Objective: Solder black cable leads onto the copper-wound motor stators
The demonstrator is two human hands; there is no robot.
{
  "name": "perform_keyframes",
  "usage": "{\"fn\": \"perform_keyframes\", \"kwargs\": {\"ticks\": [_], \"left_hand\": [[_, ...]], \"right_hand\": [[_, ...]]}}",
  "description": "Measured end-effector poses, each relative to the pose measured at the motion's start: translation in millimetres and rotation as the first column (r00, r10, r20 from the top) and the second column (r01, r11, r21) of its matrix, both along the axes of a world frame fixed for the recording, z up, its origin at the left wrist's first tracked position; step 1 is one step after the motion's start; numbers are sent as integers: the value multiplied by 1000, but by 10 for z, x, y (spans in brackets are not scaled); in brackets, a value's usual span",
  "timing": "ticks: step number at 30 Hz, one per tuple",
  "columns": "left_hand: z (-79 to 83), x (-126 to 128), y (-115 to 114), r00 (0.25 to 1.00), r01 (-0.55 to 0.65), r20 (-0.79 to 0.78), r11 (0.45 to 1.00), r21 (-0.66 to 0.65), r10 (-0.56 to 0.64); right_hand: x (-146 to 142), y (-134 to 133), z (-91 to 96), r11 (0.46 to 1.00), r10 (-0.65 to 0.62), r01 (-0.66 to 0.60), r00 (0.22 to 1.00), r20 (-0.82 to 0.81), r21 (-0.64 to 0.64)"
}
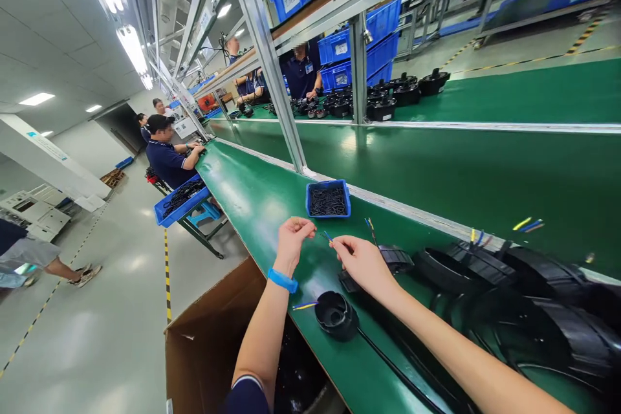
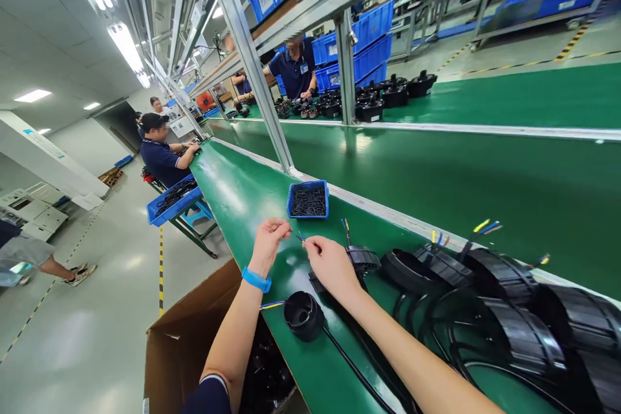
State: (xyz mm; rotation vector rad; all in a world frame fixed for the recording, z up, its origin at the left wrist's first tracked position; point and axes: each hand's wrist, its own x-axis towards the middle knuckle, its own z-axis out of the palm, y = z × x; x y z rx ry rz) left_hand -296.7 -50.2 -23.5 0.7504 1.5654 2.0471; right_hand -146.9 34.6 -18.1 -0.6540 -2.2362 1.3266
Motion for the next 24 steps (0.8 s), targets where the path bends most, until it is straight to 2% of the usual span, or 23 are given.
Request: {"fn": "perform_keyframes", "kwargs": {"ticks": [3, 6, 9, 11, 14, 18, 20, 24], "left_hand": [[119, -254, 387, 984, -111, -137, 994, -1, 110], [162, -505, 755, 940, -181, -304, 982, -48, 158], [132, -607, 862, 864, -214, -473, 976, -38, 171], [86, -525, 755, 876, -183, -453, 983, -2, 163], [17, -223, 427, 977, -32, -211, 999, -4, 30], [-18, 137, 35, 997, 57, 44, 998, 20, -57], [-19, 224, -42, 991, 86, 101, 996, 29, -89], [2, 281, -50, 984, 90, 150, 994, 58, -98]], "right_hand": [[-6, 4, -17, 1000, -4, 4, 1000, -6, 4], [-11, 22, -60, 1000, 9, -9, 1000, -7, 5], [-18, 49, -101, 1000, -10, 10, 1000, -11, 2], [-16, 54, -107, 1000, -27, 27, 1000, -10, 4], [10, 22, -71, 1000, -10, 10, 1000, -23, 5], [35, -30, 4, 999, 40, -40, 997, -59, 6], [37, -39, 28, 999, 40, -40, 998, -57, 2], [44, -43, 44, 999, 41, -42, 997, -71, -6]]}}
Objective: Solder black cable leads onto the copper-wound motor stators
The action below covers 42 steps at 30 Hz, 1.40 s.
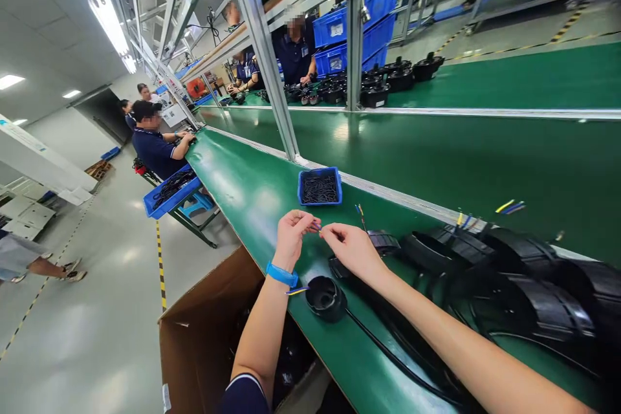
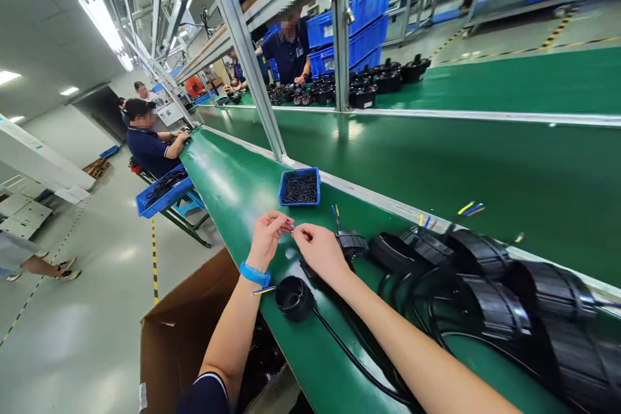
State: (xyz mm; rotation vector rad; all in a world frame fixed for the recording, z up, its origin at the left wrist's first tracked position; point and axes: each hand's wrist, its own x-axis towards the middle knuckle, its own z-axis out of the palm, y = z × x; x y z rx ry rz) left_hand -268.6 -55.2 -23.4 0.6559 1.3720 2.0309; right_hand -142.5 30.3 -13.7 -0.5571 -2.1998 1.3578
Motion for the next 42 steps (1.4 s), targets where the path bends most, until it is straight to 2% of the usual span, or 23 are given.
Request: {"fn": "perform_keyframes", "kwargs": {"ticks": [10, 27, 31, 36, 42], "left_hand": [[-13, -59, -8, 999, -34, 2, 999, -10, 34], [-56, -142, -58, 992, 120, -41, 992, -36, -121], [-57, -113, -62, 988, 136, -73, 991, -16, -136], [-4, -34, -60, 973, 217, -78, 976, 0, -217], [-60, -4, -29, 978, 78, -191, 997, -23, -81]], "right_hand": [[-3, 11, -11, 1000, 10, -10, 1000, -26, -13], [-17, 24, -42, 1000, 13, -12, 1000, -29, 7], [-22, 33, -40, 1000, 23, -23, 1000, -15, 5], [-15, 45, -25, 1000, 6, -6, 999, 36, -8], [11, 40, 65, 998, 18, -28, 990, 142, 65]]}}
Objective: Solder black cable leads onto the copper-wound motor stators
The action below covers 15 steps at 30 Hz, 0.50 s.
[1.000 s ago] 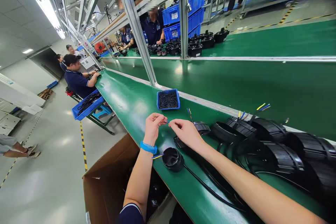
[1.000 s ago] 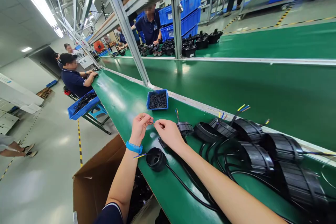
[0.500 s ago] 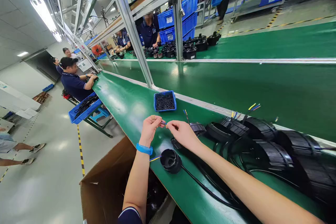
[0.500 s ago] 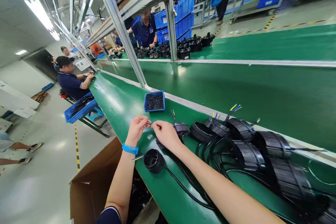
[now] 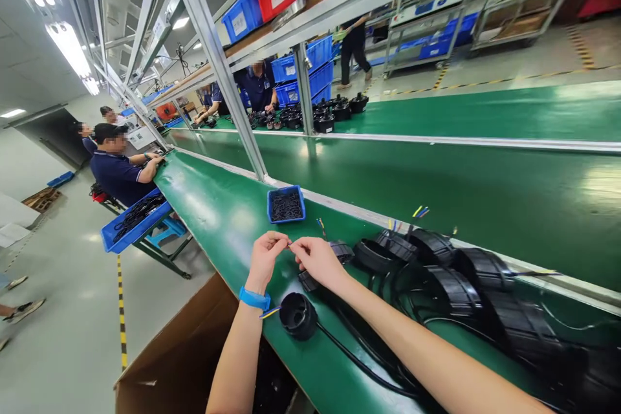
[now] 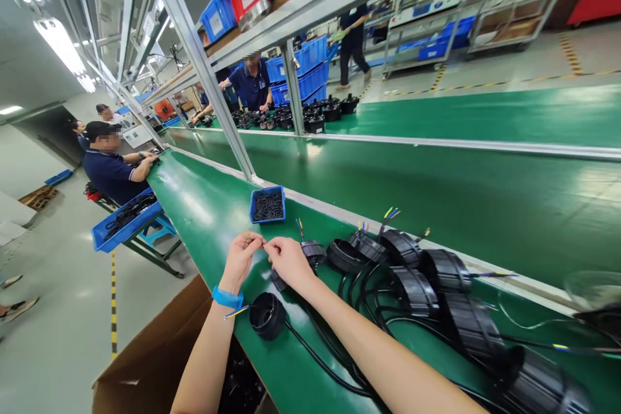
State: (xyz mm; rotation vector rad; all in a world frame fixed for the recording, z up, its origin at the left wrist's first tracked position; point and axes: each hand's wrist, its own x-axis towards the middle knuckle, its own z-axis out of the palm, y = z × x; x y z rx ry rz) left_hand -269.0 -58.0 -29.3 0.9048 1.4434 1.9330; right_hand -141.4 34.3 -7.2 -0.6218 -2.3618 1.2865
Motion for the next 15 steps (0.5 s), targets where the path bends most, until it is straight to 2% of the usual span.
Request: {"fn": "perform_keyframes", "kwargs": {"ticks": [7, 15], "left_hand": [[13, -9, 14, 998, -60, 24, 997, 39, 59], [-26, 58, 34, 997, 76, -12, 996, -39, -77]], "right_hand": [[100, -33, 100, 968, -13, -31, 985, 171, 248], [84, 1, 65, 946, 17, -111, 955, 296, 304]]}}
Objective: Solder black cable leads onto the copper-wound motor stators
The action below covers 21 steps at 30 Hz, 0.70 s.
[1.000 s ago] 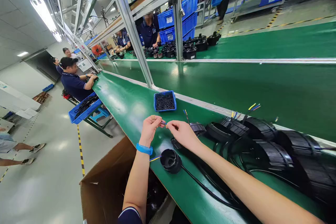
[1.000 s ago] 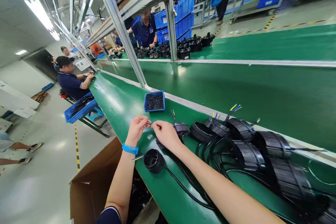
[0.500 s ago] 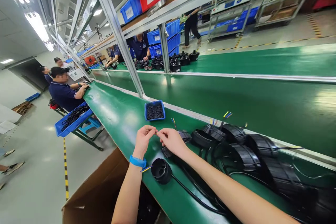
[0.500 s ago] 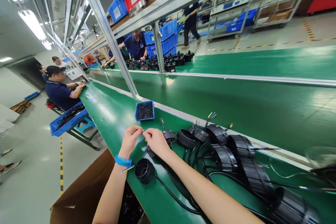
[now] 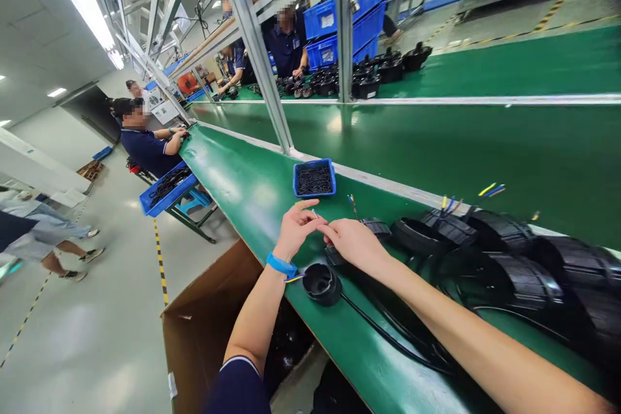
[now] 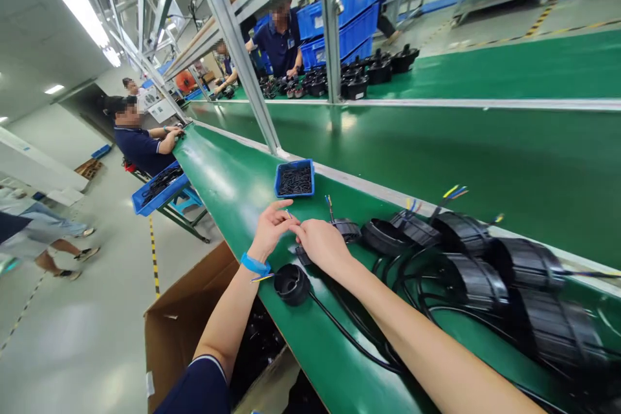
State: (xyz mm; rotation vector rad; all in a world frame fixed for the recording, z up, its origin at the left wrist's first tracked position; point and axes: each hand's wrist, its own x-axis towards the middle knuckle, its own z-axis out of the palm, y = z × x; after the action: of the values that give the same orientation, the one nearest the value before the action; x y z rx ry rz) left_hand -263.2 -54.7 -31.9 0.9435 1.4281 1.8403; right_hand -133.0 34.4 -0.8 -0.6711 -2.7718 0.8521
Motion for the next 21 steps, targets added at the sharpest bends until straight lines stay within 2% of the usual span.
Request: {"fn": "perform_keyframes", "kwargs": {"ticks": [3, 6, 8, 9, 11, 13, 15, 17, 18, 20, 21], "left_hand": [[-28, -10, 10, 999, 34, 16, 999, -21, -33], [-41, -23, 9, 998, 35, 47, 999, -16, -34], [-44, -27, -3, 998, 26, 61, 1000, -18, -25], [-43, -29, -11, 998, 32, 58, 999, -28, -31], [-31, -43, -22, 998, 60, 13, 997, -55, -59], [8, -92, -10, 996, 9, -84, 999, -34, -12], [93, -188, 47, 967, -129, -221, 991, 24, 131], [226, -321, 165, 873, -255, -424, 967, 25, 241], [300, -393, 251, 791, -294, -569, 955, -33, 224], [433, -531, 474, 553, -378, -832, 903, -204, 44], [481, -590, 601, 404, -425, -907, 853, -302, -120]], "right_hand": [[39, -18, 39, 998, -2, 0, 1000, 22, 57], [120, -113, 153, 969, -42, 59, 996, -76, 239], [169, -224, 229, 938, 34, 54, 968, -247, 344], [185, -285, 252, 935, 125, -4, 939, -319, 354], [195, -395, 260, 930, 340, -258, 874, -348, 262], [181, -460, 231, 850, 520, -524, 818, -247, 53], [164, -472, 207, 773, 608, -622, 782, -133, -126], [169, -454, 215, 752, 626, -630, 775, -90, -194], [179, -442, 230, 755, 622, -626, 778, -87, -198], [201, -419, 262, 775, 601, -604, 796, -77, -188], [204, -406, 269, 793, 583, -585, 810, -63, -171]]}}
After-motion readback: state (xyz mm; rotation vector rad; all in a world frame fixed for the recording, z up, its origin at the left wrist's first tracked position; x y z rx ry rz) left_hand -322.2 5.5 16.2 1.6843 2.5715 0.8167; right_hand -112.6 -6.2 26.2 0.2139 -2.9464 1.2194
